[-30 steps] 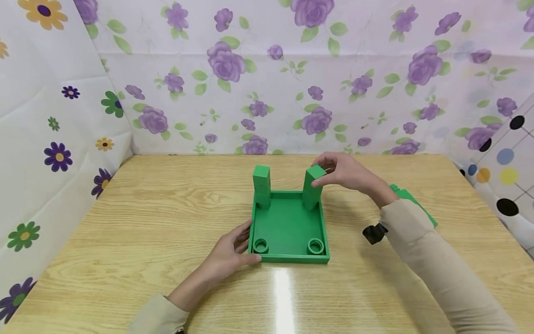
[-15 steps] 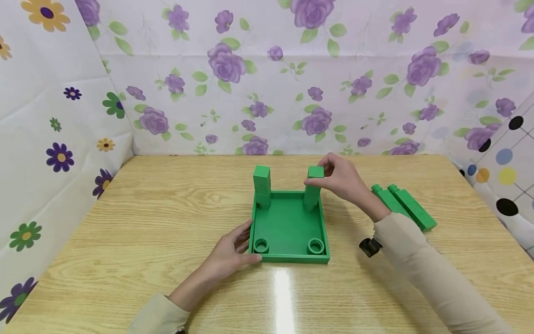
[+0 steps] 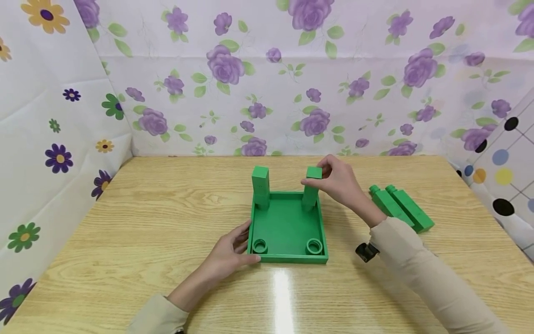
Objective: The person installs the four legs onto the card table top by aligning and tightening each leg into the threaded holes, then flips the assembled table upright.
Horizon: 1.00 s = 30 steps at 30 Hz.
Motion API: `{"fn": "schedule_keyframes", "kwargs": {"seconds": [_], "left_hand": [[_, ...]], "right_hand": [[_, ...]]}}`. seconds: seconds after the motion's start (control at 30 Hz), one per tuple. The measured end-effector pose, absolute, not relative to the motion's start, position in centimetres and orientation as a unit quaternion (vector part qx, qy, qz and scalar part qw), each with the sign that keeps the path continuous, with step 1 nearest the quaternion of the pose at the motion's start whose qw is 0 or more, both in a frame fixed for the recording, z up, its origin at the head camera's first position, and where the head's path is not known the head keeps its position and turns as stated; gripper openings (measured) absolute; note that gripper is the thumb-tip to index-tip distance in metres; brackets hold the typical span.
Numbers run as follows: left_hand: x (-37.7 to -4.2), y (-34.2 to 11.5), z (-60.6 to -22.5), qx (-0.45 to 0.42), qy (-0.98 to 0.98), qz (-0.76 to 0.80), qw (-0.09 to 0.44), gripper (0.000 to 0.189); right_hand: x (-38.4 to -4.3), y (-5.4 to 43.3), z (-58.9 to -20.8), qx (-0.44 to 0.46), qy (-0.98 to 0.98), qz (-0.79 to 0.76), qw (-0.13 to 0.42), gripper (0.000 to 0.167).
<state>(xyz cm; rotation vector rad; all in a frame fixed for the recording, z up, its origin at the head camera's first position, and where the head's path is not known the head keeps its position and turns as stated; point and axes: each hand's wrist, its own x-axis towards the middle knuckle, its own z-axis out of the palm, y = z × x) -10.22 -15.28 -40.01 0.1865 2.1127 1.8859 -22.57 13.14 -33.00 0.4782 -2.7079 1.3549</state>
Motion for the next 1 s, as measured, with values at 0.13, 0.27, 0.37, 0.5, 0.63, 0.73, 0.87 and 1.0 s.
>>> {"fn": "schedule_keyframes", "kwargs": {"seconds": [0.13,0.27,0.37,0.5,0.63,0.73,0.87,1.0], "left_hand": [[-10.2,-15.2,-40.0,0.058,0.739,0.655,0.147,0.089],[-10.2,-15.1,-40.0,0.054,0.738,0.657,0.147,0.09],[-10.2,-15.1,-40.0,0.056,0.732,0.663,0.148,0.09],[-10.2,-14.9,-40.0,0.06,0.722,0.673,0.148,0.09],[-10.1,-14.9,-40.0,0.058,0.718,0.677,0.147,0.09],[-10.2,-14.9,-39.9,0.054,0.723,0.673,0.146,0.09],[-10.1,-14.9,-39.7,0.049,0.734,0.662,0.142,0.09],[-10.0,-14.8,-39.7,0.052,0.739,0.656,0.142,0.09]], "right_hand": [[-22.3,12.9,-33.1,0.151,-0.876,0.456,0.049,0.045],[-22.0,12.7,-33.2,0.136,-0.877,0.457,0.056,0.045],[-21.8,12.6,-33.1,0.123,-0.881,0.454,0.056,0.045],[-21.6,12.5,-32.8,0.107,-0.882,0.457,0.047,0.047],[-21.6,12.3,-32.7,0.098,-0.884,0.456,0.039,0.049],[-21.5,12.2,-32.7,0.098,-0.884,0.453,0.051,0.048],[-21.2,12.1,-32.9,0.109,-0.885,0.448,0.069,0.048],[-20.9,13.3,-33.0,0.146,-0.886,0.437,0.045,0.053]]}}
